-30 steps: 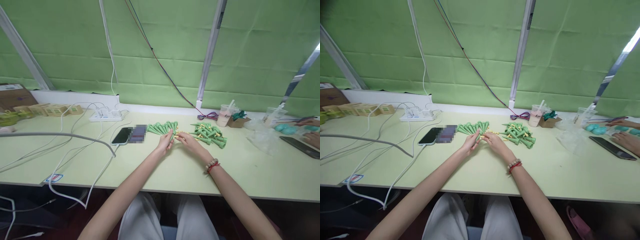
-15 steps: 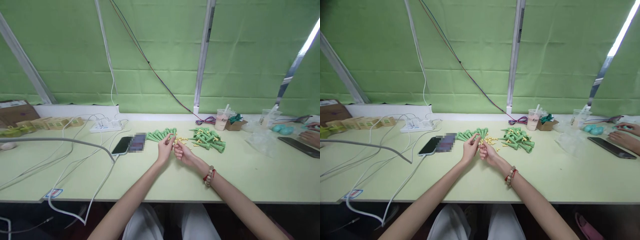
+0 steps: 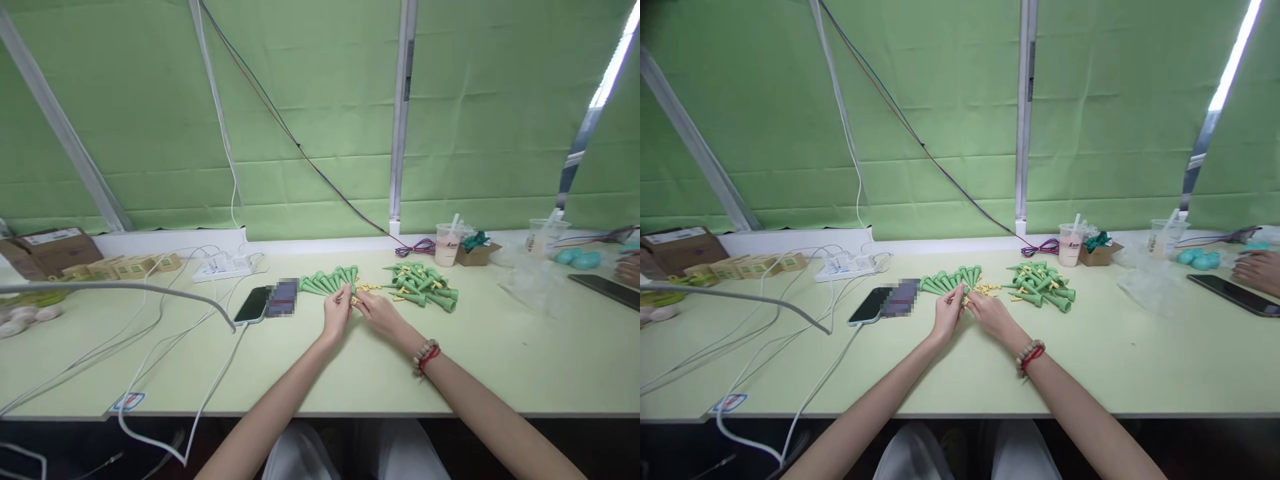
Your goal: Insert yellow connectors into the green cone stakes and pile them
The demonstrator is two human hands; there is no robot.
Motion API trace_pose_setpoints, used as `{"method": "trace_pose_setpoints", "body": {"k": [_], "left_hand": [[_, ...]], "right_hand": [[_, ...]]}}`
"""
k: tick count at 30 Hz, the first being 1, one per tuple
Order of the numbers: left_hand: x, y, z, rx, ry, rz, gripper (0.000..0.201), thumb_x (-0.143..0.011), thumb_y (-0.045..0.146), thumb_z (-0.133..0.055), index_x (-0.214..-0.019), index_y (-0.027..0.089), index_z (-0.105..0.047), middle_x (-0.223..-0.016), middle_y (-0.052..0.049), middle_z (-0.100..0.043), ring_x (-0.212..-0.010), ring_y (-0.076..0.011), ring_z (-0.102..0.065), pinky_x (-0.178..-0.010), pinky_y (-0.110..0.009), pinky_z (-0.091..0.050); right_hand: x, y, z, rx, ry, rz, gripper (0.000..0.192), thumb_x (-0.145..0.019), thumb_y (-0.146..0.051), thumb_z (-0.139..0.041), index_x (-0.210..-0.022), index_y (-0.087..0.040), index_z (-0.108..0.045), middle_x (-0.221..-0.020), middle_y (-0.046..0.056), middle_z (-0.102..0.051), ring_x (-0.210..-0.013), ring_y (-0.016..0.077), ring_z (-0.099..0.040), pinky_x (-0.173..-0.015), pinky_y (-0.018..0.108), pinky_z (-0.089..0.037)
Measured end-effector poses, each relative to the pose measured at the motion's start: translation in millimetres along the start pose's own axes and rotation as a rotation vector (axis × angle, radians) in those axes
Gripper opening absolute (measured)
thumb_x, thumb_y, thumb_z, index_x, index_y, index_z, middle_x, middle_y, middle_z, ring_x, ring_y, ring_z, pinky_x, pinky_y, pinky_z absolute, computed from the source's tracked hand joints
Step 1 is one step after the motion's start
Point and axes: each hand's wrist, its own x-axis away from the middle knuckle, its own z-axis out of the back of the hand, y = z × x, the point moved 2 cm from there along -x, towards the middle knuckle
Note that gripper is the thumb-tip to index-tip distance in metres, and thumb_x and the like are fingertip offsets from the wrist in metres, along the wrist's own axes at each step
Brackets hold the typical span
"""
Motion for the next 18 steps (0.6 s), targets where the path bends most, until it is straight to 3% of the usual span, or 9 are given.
{"method": "trace_pose_setpoints", "body": {"k": [3,5,9,14,18], "left_hand": [[3,-1,-2.8,-0.004,0.013,-0.064,0.051,-0.072,0.060,-0.055,-0.080,0.011,-0.065,-0.038,0.009,-0.027,-0.034,-0.0041,-0.024,-0.036,-0.019,-0.016],[2,-1,-2.2,0.004,0.038,-0.090,0.054,-0.073,0.060,-0.054,-0.089,0.010,-0.066,-0.040,0.009,-0.027,-0.036,-0.0044,-0.023,-0.037,-0.020,-0.017],[0,1,2.1,-0.040,0.033,-0.149,0.059,-0.073,0.058,-0.056,-0.100,0.007,-0.065,-0.042,0.009,-0.026,-0.040,-0.0051,-0.021,-0.040,-0.021,-0.018],[-1,6,6.0,-0.109,0.004,-0.207,0.056,-0.074,0.056,-0.055,-0.100,0.007,-0.067,-0.044,0.007,-0.029,-0.043,-0.0057,-0.023,-0.041,-0.022,-0.018],[-4,7,5.3,-0.066,0.025,-0.175,0.055,-0.071,0.057,-0.058,-0.095,0.009,-0.068,-0.043,0.007,-0.034,-0.041,-0.0056,-0.026,-0.039,-0.021,-0.020]], "right_hand": [[-1,-2,-3,0.063,-0.020,-0.044,0.020,-0.092,-0.025,-0.034,-0.079,-0.019,-0.049,-0.071,0.005,-0.059,-0.061,0.0172,-0.053,-0.057,0.027,-0.033],[-2,-5,-5,-0.012,-0.003,-0.091,0.024,-0.093,-0.028,-0.033,-0.074,-0.020,-0.045,-0.065,0.003,-0.056,-0.058,0.0161,-0.051,-0.056,0.027,-0.033],[1,-11,-8,-0.372,-0.016,-0.142,0.036,-0.093,-0.038,-0.030,-0.062,-0.022,-0.034,-0.053,-0.002,-0.047,-0.048,0.0123,-0.044,-0.051,0.026,-0.035],[1,-14,-11,-0.912,-0.239,-0.294,0.045,-0.084,-0.062,-0.035,-0.062,-0.023,-0.031,-0.039,-0.010,-0.035,-0.028,0.0083,-0.035,-0.034,0.023,-0.034],[-6,-15,-11,-1.072,-0.335,-0.362,0.053,-0.072,-0.074,-0.041,-0.061,-0.023,-0.032,-0.036,-0.012,-0.032,-0.027,0.0094,-0.039,-0.034,0.024,-0.040]]}}
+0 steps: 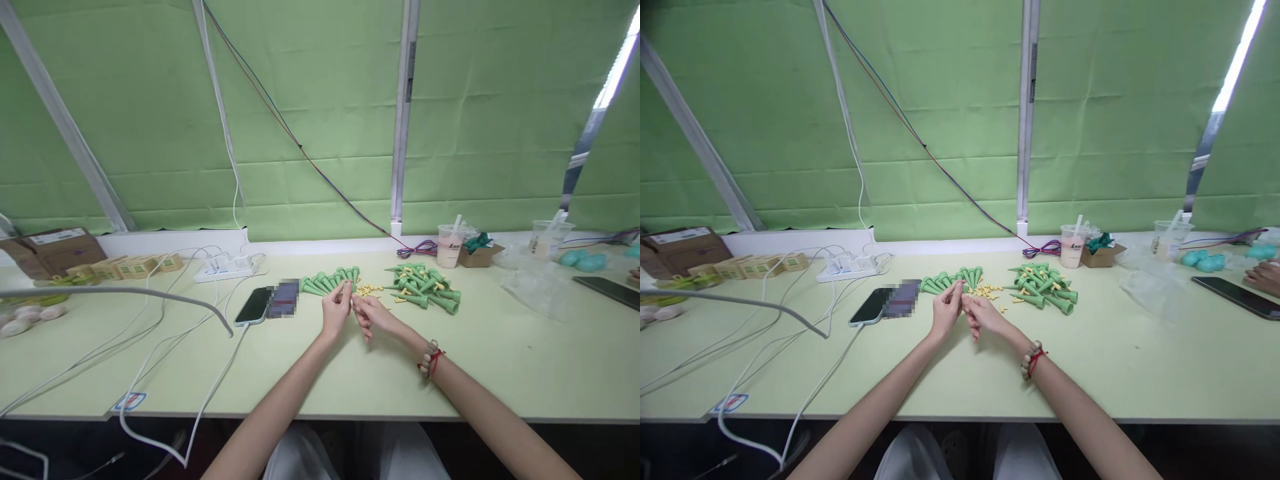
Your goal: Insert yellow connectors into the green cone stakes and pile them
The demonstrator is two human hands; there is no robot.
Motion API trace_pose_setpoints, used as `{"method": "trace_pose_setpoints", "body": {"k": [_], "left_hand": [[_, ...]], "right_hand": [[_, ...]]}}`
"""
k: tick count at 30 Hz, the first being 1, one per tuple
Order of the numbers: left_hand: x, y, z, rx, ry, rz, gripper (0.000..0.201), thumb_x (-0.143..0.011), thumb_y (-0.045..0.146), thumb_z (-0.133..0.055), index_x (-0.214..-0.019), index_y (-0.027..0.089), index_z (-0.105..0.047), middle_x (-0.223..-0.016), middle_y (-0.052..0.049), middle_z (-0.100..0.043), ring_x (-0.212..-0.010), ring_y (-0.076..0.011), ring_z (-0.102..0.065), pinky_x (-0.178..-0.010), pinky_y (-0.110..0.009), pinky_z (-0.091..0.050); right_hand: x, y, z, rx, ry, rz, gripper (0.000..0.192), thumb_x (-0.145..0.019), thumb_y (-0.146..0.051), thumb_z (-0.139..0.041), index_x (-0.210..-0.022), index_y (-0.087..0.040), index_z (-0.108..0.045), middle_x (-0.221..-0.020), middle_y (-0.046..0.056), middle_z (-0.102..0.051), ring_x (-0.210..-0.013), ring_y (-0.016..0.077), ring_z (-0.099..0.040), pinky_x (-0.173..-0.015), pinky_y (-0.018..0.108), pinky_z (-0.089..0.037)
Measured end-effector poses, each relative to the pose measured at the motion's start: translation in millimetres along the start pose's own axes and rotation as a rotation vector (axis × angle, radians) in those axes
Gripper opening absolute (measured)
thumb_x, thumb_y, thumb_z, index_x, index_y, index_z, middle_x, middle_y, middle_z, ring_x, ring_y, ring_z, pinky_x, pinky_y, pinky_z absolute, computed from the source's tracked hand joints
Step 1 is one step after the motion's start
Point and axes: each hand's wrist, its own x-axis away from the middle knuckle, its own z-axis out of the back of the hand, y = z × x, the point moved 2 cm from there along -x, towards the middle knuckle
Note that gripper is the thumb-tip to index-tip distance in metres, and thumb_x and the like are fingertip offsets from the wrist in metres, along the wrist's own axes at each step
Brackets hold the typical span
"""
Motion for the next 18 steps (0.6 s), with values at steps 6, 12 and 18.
{"method": "trace_pose_setpoints", "body": {"k": [6,12,18], "left_hand": [[-6,-4,0.1,0.045,0.052,0.113,0.053,-0.067,0.062,-0.058,-0.077,0.011,-0.065,-0.036,0.009,-0.029,-0.034,-0.0042,-0.023,-0.037,-0.019,-0.016],[-4,-5,-1.1,0.012,0.054,0.113,0.050,-0.068,0.062,-0.057,-0.068,0.012,-0.061,-0.036,0.007,-0.031,-0.036,-0.0045,-0.025,-0.038,-0.019,-0.017],[-2,-5,-2.4,0.001,0.059,0.063,0.051,-0.071,0.060,-0.056,-0.077,0.011,-0.065,-0.041,0.007,-0.029,-0.039,-0.0053,-0.026,-0.040,-0.020,-0.019]], "right_hand": [[5,-8,11,0.414,0.330,0.259,0.045,-0.085,-0.059,-0.038,-0.063,-0.021,-0.048,-0.043,-0.005,-0.044,-0.038,0.0103,-0.042,-0.045,0.024,-0.035],[12,-11,13,0.552,0.311,0.286,0.043,-0.092,-0.049,-0.030,-0.064,-0.022,-0.047,-0.045,-0.004,-0.044,-0.042,0.0121,-0.043,-0.052,0.026,-0.035],[9,-6,6,0.455,0.341,0.273,0.042,-0.090,-0.049,-0.037,-0.058,-0.023,-0.042,-0.039,-0.005,-0.040,-0.037,0.0120,-0.040,-0.048,0.027,-0.034]]}}
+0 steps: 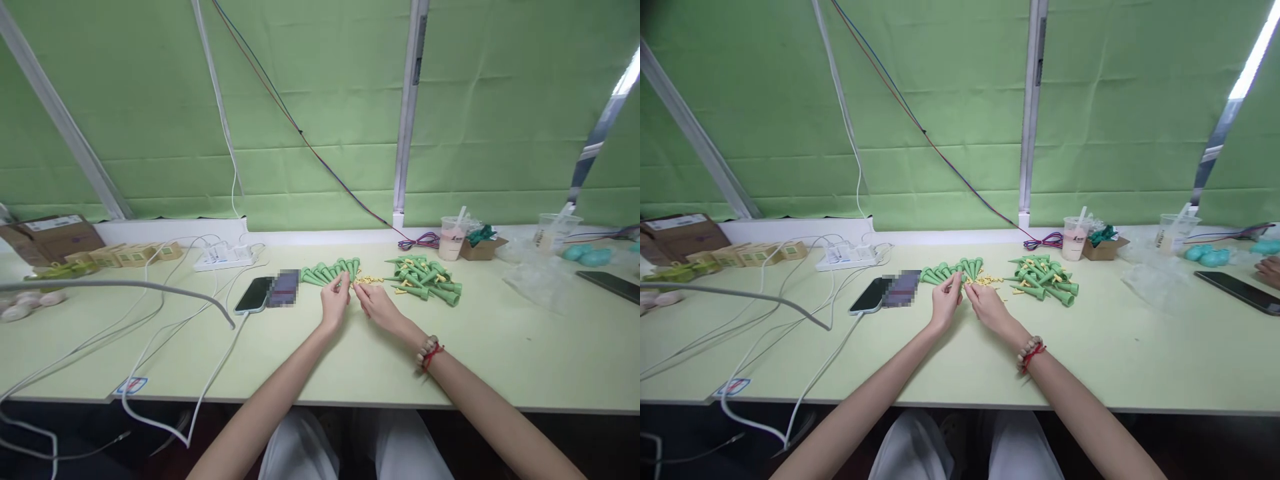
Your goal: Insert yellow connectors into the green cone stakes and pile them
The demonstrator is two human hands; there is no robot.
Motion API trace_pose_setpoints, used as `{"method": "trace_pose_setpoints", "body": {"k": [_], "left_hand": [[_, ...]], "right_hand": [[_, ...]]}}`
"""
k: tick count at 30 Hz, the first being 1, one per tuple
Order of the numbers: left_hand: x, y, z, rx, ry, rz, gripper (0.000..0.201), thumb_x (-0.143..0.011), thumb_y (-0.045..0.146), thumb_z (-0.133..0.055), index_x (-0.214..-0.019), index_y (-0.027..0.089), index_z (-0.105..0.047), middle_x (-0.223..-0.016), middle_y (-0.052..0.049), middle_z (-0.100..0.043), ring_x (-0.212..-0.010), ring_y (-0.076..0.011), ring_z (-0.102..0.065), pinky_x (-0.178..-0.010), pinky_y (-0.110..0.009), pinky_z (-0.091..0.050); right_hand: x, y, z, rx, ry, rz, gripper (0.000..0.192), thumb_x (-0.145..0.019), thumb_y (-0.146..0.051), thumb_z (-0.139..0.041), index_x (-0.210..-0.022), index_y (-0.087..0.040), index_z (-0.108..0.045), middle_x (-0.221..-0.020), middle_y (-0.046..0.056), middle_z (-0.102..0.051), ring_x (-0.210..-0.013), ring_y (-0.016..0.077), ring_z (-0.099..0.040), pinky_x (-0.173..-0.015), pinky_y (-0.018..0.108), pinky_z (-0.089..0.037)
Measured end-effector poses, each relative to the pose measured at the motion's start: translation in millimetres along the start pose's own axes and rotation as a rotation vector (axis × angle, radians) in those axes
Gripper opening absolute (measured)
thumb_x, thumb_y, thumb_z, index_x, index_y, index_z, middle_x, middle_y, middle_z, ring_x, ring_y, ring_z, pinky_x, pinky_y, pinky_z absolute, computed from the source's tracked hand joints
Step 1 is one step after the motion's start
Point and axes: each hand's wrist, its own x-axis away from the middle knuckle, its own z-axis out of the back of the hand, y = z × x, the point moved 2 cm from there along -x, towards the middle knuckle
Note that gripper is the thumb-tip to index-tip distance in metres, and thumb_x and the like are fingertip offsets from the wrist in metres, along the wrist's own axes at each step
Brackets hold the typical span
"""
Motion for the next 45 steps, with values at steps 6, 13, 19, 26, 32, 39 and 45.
{"method": "trace_pose_setpoints", "body": {"k": [6,13,19,26,32,39,45], "left_hand": [[9,5,0.6,-0.035,0.025,-0.110,0.054,-0.074,0.057,-0.054,-0.097,0.010,-0.067,-0.045,0.007,-0.029,-0.042,-0.0064,-0.024,-0.041,-0.022,-0.020],[5,0,-3.8,0.040,-0.002,-0.064,0.052,-0.068,0.058,-0.059,-0.089,0.012,-0.070,-0.044,0.007,-0.032,-0.041,-0.0058,-0.025,-0.040,-0.021,-0.021],[-4,-8,-6.6,0.193,0.043,0.120,0.058,-0.066,0.058,-0.062,-0.095,0.008,-0.068,-0.043,0.008,-0.032,-0.039,-0.0047,-0.028,-0.039,-0.020,-0.022],[1,-6,-5.2,0.217,0.044,0.162,0.064,-0.060,0.053,-0.070,-0.104,0.008,-0.067,-0.044,0.007,-0.039,-0.040,-0.0042,-0.031,-0.041,-0.020,-0.025],[6,9,-2.2,0.122,-0.008,-0.018,0.052,-0.065,0.052,-0.066,-0.096,0.011,-0.068,-0.044,0.008,-0.034,-0.040,-0.0040,-0.028,-0.040,-0.019,-0.025],[10,16,-9.0,0.079,-0.059,-0.097,0.045,-0.067,0.047,-0.067,-0.095,0.012,-0.068,-0.046,0.006,-0.038,-0.045,-0.0057,-0.034,-0.044,-0.019,-0.030],[0,4,-5.1,0.262,0.023,0.226,0.061,-0.064,0.049,-0.069,-0.111,0.011,-0.063,-0.054,0.004,-0.047,-0.039,-0.0032,-0.032,-0.036,-0.019,-0.020]], "right_hand": [[-1,-4,-8,-0.684,-0.199,-0.469,0.043,-0.089,-0.050,-0.036,-0.056,-0.023,-0.029,-0.034,-0.010,-0.026,-0.031,0.0086,-0.033,-0.040,0.022,-0.036],[-2,-8,-7,-0.771,-0.212,-0.628,0.042,-0.092,-0.042,-0.030,-0.055,-0.022,-0.029,-0.036,-0.010,-0.023,-0.033,0.0075,-0.028,-0.041,0.019,-0.034],[-2,-2,10,0.156,0.059,-0.070,0.035,-0.088,-0.044,-0.042,-0.060,-0.022,-0.042,-0.053,-0.001,-0.046,-0.051,0.0135,-0.043,-0.055,0.027,-0.035],[-3,9,8,0.029,-0.054,0.030,0.035,-0.092,-0.039,-0.035,-0.063,-0.023,-0.046,-0.056,-0.001,-0.046,-0.052,0.0149,-0.042,-0.056,0.029,-0.034],[-7,5,-16,-0.793,-0.195,-0.450,0.045,-0.089,-0.051,-0.037,-0.055,-0.021,-0.035,-0.044,-0.009,-0.022,-0.039,0.0076,-0.017,-0.039,0.021,-0.024],[-6,0,-8,-0.878,-0.240,-0.542,0.043,-0.092,-0.044,-0.035,-0.055,-0.022,-0.028,-0.043,-0.009,-0.020,-0.038,0.0071,-0.013,-0.037,0.019,-0.020],[-3,2,13,0.060,0.010,-0.010,0.034,-0.090,-0.045,-0.038,-0.066,-0.022,-0.044,-0.056,-0.003,-0.044,-0.051,0.0131,-0.039,-0.054,0.026,-0.033]]}}
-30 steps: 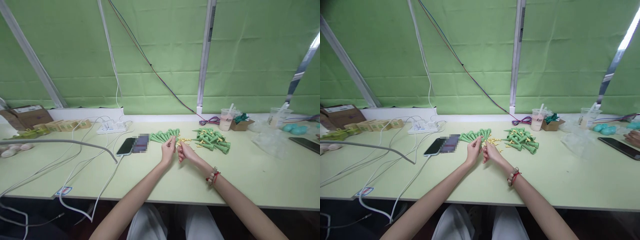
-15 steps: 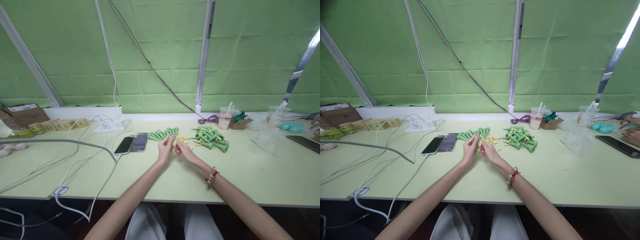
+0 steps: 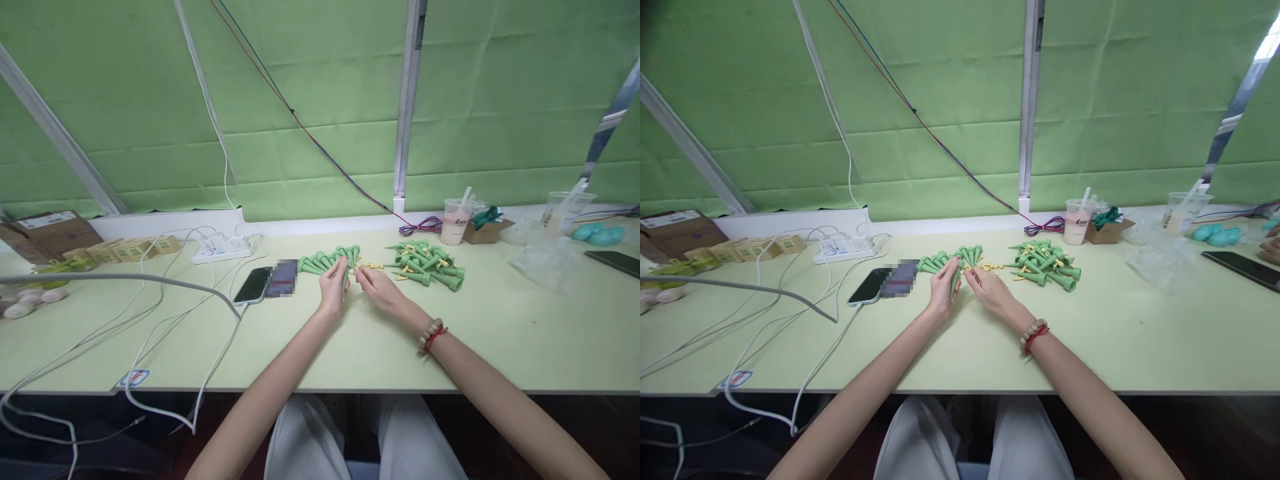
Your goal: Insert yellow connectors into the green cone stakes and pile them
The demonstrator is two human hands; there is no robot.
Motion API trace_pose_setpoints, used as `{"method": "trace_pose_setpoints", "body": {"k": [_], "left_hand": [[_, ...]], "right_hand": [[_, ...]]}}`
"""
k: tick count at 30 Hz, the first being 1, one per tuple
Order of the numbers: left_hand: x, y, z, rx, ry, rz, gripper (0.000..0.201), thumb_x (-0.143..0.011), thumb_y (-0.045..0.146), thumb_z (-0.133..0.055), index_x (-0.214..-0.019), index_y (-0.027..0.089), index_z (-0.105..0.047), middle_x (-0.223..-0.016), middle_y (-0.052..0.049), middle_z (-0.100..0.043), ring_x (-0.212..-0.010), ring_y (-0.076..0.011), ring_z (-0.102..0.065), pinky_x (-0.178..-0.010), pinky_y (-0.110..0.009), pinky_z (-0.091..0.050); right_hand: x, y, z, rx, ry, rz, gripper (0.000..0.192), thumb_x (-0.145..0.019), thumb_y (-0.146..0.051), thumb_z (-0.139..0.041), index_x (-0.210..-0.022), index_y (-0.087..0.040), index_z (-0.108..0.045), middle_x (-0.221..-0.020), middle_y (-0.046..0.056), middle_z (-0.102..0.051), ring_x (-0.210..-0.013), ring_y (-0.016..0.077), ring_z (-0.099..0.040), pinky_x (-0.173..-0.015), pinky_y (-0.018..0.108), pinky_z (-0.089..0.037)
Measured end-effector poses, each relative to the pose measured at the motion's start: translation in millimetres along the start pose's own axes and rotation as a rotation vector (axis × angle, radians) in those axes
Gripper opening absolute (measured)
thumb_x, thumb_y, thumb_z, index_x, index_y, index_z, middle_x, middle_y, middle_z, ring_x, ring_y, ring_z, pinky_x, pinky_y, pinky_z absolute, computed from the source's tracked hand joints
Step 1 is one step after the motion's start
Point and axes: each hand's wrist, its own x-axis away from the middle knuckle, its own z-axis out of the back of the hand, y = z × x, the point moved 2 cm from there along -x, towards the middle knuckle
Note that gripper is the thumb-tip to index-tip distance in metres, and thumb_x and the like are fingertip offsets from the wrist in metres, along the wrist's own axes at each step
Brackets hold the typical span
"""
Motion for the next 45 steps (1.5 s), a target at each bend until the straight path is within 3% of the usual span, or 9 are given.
{"method": "trace_pose_setpoints", "body": {"k": [3,7,16,22,27,31,34,41,45], "left_hand": [[0,0,0.1,0.018,-0.003,0.027,0.062,-0.060,0.047,-0.072,-0.110,0.011,-0.063,-0.054,0.004,-0.047,-0.039,-0.0025,-0.031,-0.036,-0.018,-0.020],[6,4,-3.3,-0.023,-0.067,-0.033,0.057,-0.059,0.048,-0.074,-0.102,0.011,-0.066,-0.047,0.007,-0.039,-0.038,-0.0022,-0.029,-0.037,-0.018,-0.020],[7,7,-3.4,-0.052,-0.149,-0.098,0.054,-0.065,0.050,-0.069,-0.101,0.011,-0.064,-0.044,0.008,-0.034,-0.035,-0.0026,-0.028,-0.036,-0.019,-0.018],[9,8,-4.6,-0.084,-0.259,-0.187,0.049,-0.069,0.049,-0.066,-0.100,0.010,-0.064,-0.042,0.010,-0.029,-0.037,-0.0017,-0.023,-0.037,-0.018,-0.018],[8,6,-6.4,-0.062,-0.223,-0.133,0.052,-0.066,0.049,-0.068,-0.101,0.010,-0.065,-0.043,0.009,-0.033,-0.036,-0.0014,-0.026,-0.035,-0.017,-0.018],[4,1,-5.0,0.006,-0.108,0.029,0.059,-0.066,0.049,-0.068,-0.111,0.011,-0.062,-0.047,0.007,-0.043,-0.034,-0.0027,-0.031,-0.030,-0.017,-0.016],[2,-2,-3.2,0.039,-0.074,0.086,0.056,-0.069,0.046,-0.066,-0.112,0.011,-0.061,-0.044,0.008,-0.040,-0.033,-0.0027,-0.030,-0.029,-0.016,-0.016],[6,1,-7.3,-0.023,-0.135,0.018,0.053,-0.069,0.053,-0.063,-0.104,0.012,-0.065,-0.042,0.008,-0.038,-0.032,-0.0030,-0.029,-0.029,-0.016,-0.017],[7,4,-6.4,-0.088,-0.105,-0.108,0.055,-0.068,0.056,-0.062,-0.102,0.013,-0.066,-0.042,0.008,-0.034,-0.035,-0.0035,-0.029,-0.034,-0.018,-0.022]], "right_hand": [[1,-1,5,0.224,0.006,0.175,0.031,-0.090,-0.039,-0.041,-0.064,-0.022,-0.041,-0.062,-0.001,-0.046,-0.057,0.0141,-0.040,-0.058,0.028,-0.031],[2,3,1,0.229,-0.004,0.183,0.031,-0.090,-0.032,-0.038,-0.062,-0.021,-0.041,-0.063,0.000,-0.047,-0.060,0.0149,-0.042,-0.059,0.028,-0.032],[-1,1,-14,-0.719,-0.159,-0.412,0.047,-0.088,-0.049,-0.042,-0.052,-0.021,-0.033,-0.046,-0.007,-0.029,-0.042,0.0087,-0.033,-0.044,0.022,-0.033],[6,-17,-8,-1.189,-0.314,-0.686,0.042,-0.096,-0.025,-0.033,-0.054,-0.018,-0.032,-0.047,-0.009,-0.023,-0.037,0.0043,-0.020,-0.037,0.013,-0.025],[6,-10,-9,-0.815,-0.251,-0.600,0.048,-0.095,-0.043,-0.028,-0.053,-0.020,-0.035,-0.042,-0.007,-0.029,-0.036,0.0072,-0.032,-0.042,0.018,-0.034],[3,-3,2,-0.015,-0.011,-0.219,0.049,-0.087,-0.058,-0.035,-0.061,-0.019,-0.050,-0.053,0.000,-0.052,-0.048,0.0128,-0.048,-0.052,0.025,-0.037],[4,-2,7,0.272,-0.003,0.023,0.036,-0.088,-0.049,-0.040,-0.070,-0.020,-0.050,-0.067,0.001,-0.059,-0.055,0.0131,-0.050,-0.057,0.025,-0.035],[5,-4,7,0.236,-0.005,0.106,0.032,-0.091,-0.038,-0.035,-0.068,-0.021,-0.048,-0.057,-0.001,-0.052,-0.052,0.0136,-0.045,-0.056,0.025,-0.032],[5,-9,-4,-0.306,-0.043,-0.146,0.041,-0.088,-0.048,-0.038,-0.058,-0.022,-0.041,-0.043,-0.006,-0.036,-0.038,0.0104,-0.034,-0.048,0.025,-0.034]]}}
